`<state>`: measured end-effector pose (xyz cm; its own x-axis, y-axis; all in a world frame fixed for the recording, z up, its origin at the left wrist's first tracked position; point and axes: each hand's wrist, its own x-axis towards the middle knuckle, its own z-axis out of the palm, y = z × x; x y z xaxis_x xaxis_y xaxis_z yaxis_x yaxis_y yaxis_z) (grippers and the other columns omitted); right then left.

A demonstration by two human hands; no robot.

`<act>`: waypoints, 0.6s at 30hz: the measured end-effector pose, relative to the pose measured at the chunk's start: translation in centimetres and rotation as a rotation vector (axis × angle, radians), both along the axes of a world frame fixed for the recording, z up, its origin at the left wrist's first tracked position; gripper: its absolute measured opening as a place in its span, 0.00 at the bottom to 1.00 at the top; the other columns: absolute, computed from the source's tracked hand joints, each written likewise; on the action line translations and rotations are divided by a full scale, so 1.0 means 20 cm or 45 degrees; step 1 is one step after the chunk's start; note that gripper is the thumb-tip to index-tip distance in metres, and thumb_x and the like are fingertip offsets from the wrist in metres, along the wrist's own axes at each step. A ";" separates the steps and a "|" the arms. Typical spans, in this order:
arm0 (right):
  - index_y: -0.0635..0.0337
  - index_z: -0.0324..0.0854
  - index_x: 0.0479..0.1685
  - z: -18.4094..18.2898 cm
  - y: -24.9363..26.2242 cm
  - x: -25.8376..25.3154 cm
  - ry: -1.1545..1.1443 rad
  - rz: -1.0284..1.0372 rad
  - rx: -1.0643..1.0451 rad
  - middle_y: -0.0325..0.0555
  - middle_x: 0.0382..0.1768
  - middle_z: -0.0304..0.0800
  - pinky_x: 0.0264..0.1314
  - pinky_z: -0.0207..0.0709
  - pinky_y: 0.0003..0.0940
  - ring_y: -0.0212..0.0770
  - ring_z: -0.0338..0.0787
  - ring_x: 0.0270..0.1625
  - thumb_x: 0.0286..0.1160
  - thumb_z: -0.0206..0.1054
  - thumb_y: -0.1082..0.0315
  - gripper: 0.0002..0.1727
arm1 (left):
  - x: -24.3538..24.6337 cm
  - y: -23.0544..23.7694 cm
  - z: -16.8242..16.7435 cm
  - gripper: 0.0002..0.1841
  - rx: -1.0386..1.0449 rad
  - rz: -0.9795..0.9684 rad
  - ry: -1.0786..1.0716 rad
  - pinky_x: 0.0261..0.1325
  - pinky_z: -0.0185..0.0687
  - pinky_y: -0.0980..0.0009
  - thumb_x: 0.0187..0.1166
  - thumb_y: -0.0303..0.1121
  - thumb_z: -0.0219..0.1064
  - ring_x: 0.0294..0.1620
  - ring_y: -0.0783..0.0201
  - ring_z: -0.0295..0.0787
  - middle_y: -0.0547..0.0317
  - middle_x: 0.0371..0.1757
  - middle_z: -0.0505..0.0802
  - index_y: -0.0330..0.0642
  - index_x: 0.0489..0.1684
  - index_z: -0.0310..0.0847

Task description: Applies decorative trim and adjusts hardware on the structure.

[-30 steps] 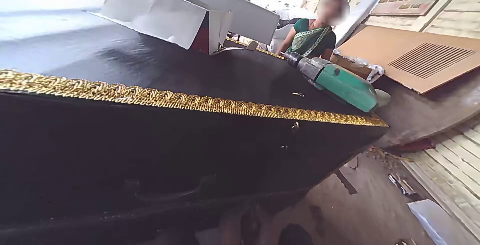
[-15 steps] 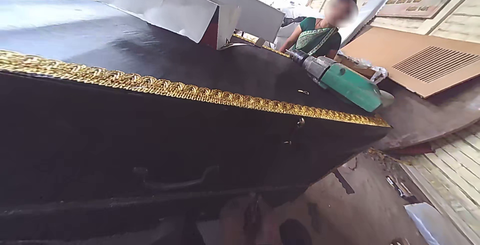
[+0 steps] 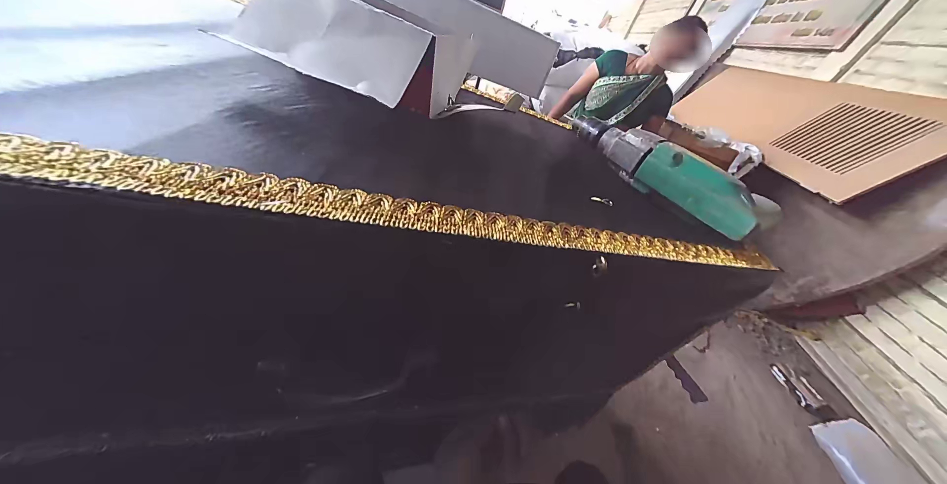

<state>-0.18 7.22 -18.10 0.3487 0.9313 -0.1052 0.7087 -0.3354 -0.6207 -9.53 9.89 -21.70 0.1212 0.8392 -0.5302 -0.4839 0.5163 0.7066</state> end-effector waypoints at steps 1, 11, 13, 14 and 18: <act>0.58 0.90 0.58 0.01 -0.01 -0.02 -0.160 0.017 -0.010 0.53 0.50 0.96 0.64 0.83 0.53 0.50 0.95 0.55 0.92 0.51 0.49 0.27 | 0.00 0.00 0.01 0.15 -0.033 0.003 -0.025 0.45 0.89 0.60 0.82 0.39 0.68 0.40 0.61 0.91 0.51 0.40 0.94 0.33 0.48 0.86; 0.68 0.87 0.62 0.38 -0.04 -0.20 0.174 -0.266 -0.227 0.59 0.53 0.94 0.64 0.82 0.47 0.50 0.93 0.56 0.88 0.58 0.64 0.19 | -0.03 -0.04 0.16 0.08 -0.155 0.187 -0.287 0.41 0.89 0.62 0.81 0.27 0.63 0.35 0.60 0.91 0.48 0.35 0.92 0.29 0.42 0.84; 0.71 0.86 0.50 0.39 0.00 -0.21 0.519 -0.429 -0.049 0.52 0.33 0.89 0.36 0.84 0.36 0.39 0.88 0.31 0.92 0.55 0.66 0.17 | -0.04 0.00 0.16 0.10 -0.198 0.136 -0.140 0.41 0.89 0.62 0.81 0.32 0.66 0.38 0.61 0.91 0.50 0.39 0.93 0.32 0.47 0.85; 0.73 0.84 0.48 0.41 0.01 -0.22 0.699 -0.506 0.009 0.50 0.27 0.86 0.28 0.80 0.34 0.36 0.83 0.23 0.93 0.53 0.65 0.19 | -0.05 0.01 0.16 0.12 -0.214 0.098 -0.089 0.44 0.89 0.60 0.81 0.35 0.67 0.42 0.61 0.91 0.50 0.42 0.93 0.34 0.50 0.85; 0.71 0.81 0.48 0.48 0.02 -0.25 1.252 -0.706 0.102 0.44 0.30 0.84 0.31 0.77 0.26 0.29 0.80 0.26 0.94 0.50 0.67 0.17 | -0.07 0.01 0.13 0.12 -0.183 0.112 -0.113 0.47 0.89 0.59 0.81 0.34 0.66 0.42 0.59 0.91 0.50 0.41 0.94 0.33 0.48 0.87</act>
